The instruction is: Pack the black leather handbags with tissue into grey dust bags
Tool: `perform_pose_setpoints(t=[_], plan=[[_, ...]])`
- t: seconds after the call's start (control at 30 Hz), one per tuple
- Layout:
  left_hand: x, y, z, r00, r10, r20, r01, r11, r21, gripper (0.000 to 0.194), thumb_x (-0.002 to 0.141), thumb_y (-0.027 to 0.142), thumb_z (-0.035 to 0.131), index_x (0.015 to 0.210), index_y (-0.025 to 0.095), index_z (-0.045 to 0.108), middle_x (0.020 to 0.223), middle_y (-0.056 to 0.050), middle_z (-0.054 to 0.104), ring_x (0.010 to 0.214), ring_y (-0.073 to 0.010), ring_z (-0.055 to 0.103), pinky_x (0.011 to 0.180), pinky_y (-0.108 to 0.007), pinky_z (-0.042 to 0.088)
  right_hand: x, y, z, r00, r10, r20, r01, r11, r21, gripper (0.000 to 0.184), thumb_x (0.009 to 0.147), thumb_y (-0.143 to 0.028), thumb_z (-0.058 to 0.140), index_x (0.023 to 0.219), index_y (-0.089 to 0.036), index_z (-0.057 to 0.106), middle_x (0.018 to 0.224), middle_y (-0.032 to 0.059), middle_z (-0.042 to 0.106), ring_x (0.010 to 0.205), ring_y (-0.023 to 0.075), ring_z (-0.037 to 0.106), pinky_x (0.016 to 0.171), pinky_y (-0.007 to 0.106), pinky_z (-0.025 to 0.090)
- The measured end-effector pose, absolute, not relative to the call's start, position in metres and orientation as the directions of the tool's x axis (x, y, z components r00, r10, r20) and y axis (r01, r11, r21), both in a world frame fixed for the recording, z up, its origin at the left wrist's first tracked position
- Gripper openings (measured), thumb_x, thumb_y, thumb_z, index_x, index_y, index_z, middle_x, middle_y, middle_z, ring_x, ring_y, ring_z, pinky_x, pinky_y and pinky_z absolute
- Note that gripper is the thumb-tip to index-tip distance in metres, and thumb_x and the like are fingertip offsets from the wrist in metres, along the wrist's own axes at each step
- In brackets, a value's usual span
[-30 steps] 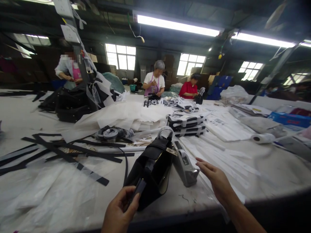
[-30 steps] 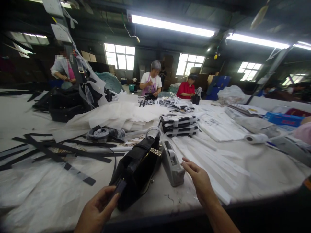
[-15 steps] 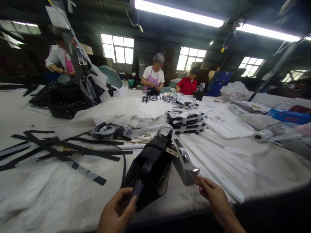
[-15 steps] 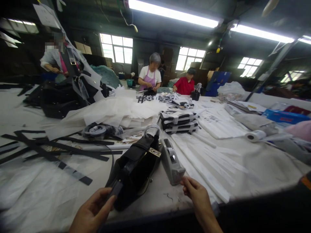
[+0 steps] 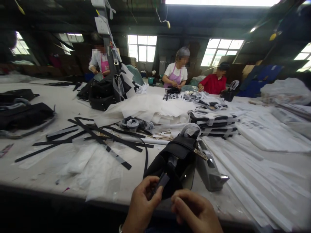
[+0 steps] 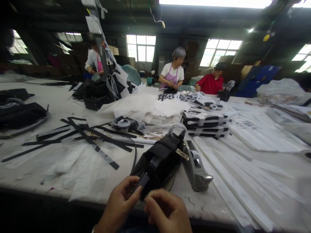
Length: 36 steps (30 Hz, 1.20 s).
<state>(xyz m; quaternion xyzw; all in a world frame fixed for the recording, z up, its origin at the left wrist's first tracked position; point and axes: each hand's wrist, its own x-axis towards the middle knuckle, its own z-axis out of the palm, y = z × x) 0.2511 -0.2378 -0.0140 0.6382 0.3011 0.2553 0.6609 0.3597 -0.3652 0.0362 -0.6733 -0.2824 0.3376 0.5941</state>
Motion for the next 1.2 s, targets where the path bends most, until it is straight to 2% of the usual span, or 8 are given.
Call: perform_pose_setpoints(t=[0.37, 0.47, 0.57, 0.7, 0.8, 0.9, 1.0, 1.2], plan=[[0.245, -0.233, -0.011, 0.719, 0.694, 0.024, 0.048, -0.084, 0.995, 0.021, 0.087, 0.036, 0.063, 0.097, 0.019, 0.069, 0.09, -0.007, 0.072, 0.082, -0.0208, 0.067, 0.071, -0.026, 0.051, 0.357, -0.326, 0.029, 0.695, 0.719, 0.026, 0.427, -0.383, -0.819, 0.043, 0.084, -0.055, 0.059, 0.061, -0.02, 0.068, 0.048, -0.0007, 0.06, 0.044, 0.013, 0.056, 0.044, 0.021, 0.039], [0.246, -0.234, -0.013, 0.731, 0.683, 0.011, 0.025, -0.042, 0.999, 0.022, 0.087, 0.036, 0.063, 0.097, 0.018, 0.068, 0.09, -0.008, 0.072, 0.082, -0.0209, 0.067, 0.072, -0.027, 0.051, 0.357, -0.323, 0.031, 0.694, 0.72, 0.004, 0.436, -0.416, -0.798, 0.044, 0.084, -0.057, 0.059, 0.061, -0.02, 0.067, 0.048, -0.0008, 0.061, 0.042, 0.0127, 0.056, 0.044, 0.021, 0.039], [0.245, -0.236, -0.013, 0.707, 0.707, 0.006, -0.017, 0.01, 1.0, 0.03, 0.085, 0.035, 0.064, 0.11, 0.018, 0.061, 0.087, -0.006, 0.071, 0.08, -0.0202, 0.068, 0.068, -0.026, 0.052, 0.358, -0.323, 0.032, 0.692, 0.72, -0.048, 0.395, -0.433, -0.81, 0.044, 0.083, -0.058, 0.059, 0.063, -0.02, 0.069, 0.05, -0.0003, 0.062, 0.041, 0.0129, 0.057, 0.043, 0.02, 0.04], [0.242, -0.237, -0.011, 0.666, 0.742, 0.073, -0.02, -0.081, 0.997, 0.038, 0.084, 0.034, 0.066, 0.119, 0.021, 0.058, 0.083, -0.004, 0.07, 0.077, -0.0187, 0.068, 0.068, -0.025, 0.051, 0.363, -0.329, 0.031, 0.628, 0.769, -0.121, 0.312, -0.392, -0.866, 0.04, 0.086, -0.054, 0.058, 0.072, -0.019, 0.073, 0.058, 0.0009, 0.067, 0.045, 0.0126, 0.059, 0.045, 0.02, 0.044], [0.241, -0.234, -0.01, 0.721, 0.693, 0.013, -0.087, 0.073, 0.994, 0.041, 0.084, 0.038, 0.068, 0.119, 0.02, 0.057, 0.086, -0.005, 0.07, 0.084, -0.0193, 0.068, 0.075, -0.027, 0.052, 0.368, -0.336, 0.029, 0.497, 0.855, -0.15, 0.208, -0.285, -0.936, 0.034, 0.086, -0.048, 0.06, 0.093, -0.018, 0.075, 0.074, 0.0026, 0.071, 0.055, 0.0134, 0.063, 0.053, 0.02, 0.05], [0.242, -0.231, -0.01, 0.784, 0.612, -0.1, -0.107, 0.292, 0.95, 0.056, 0.079, 0.043, 0.074, 0.123, 0.017, 0.05, 0.079, -0.003, 0.067, 0.07, -0.0155, 0.066, 0.057, -0.02, 0.049, 0.37, -0.342, 0.028, 0.459, 0.875, -0.153, 0.162, -0.252, -0.954, 0.036, 0.086, -0.047, 0.06, 0.101, -0.018, 0.075, 0.081, 0.0041, 0.073, 0.059, 0.0148, 0.065, 0.057, 0.023, 0.054], [0.243, -0.23, -0.01, 0.814, 0.548, -0.192, -0.091, 0.447, 0.89, 0.067, 0.072, 0.047, 0.079, 0.122, 0.016, 0.048, 0.074, 0.0, 0.063, 0.057, -0.0107, 0.059, 0.041, -0.015, 0.037, 0.366, -0.344, 0.027, 0.513, 0.849, -0.129, 0.207, -0.268, -0.941, 0.035, 0.087, -0.048, 0.06, 0.1, -0.019, 0.076, 0.076, 0.0033, 0.074, 0.057, 0.0159, 0.066, 0.055, 0.023, 0.054], [0.244, -0.227, -0.01, 0.848, 0.466, -0.255, -0.052, 0.551, 0.833, 0.072, 0.069, 0.046, 0.083, 0.123, 0.018, 0.043, 0.077, 0.001, 0.063, 0.057, -0.0085, 0.057, 0.041, -0.013, 0.035, 0.354, -0.338, 0.016, 0.653, 0.756, -0.053, 0.229, -0.264, -0.937, 0.033, 0.086, -0.048, 0.059, 0.097, -0.022, 0.076, 0.057, 0.0005, 0.07, 0.05, 0.0176, 0.066, 0.052, 0.022, 0.053]])
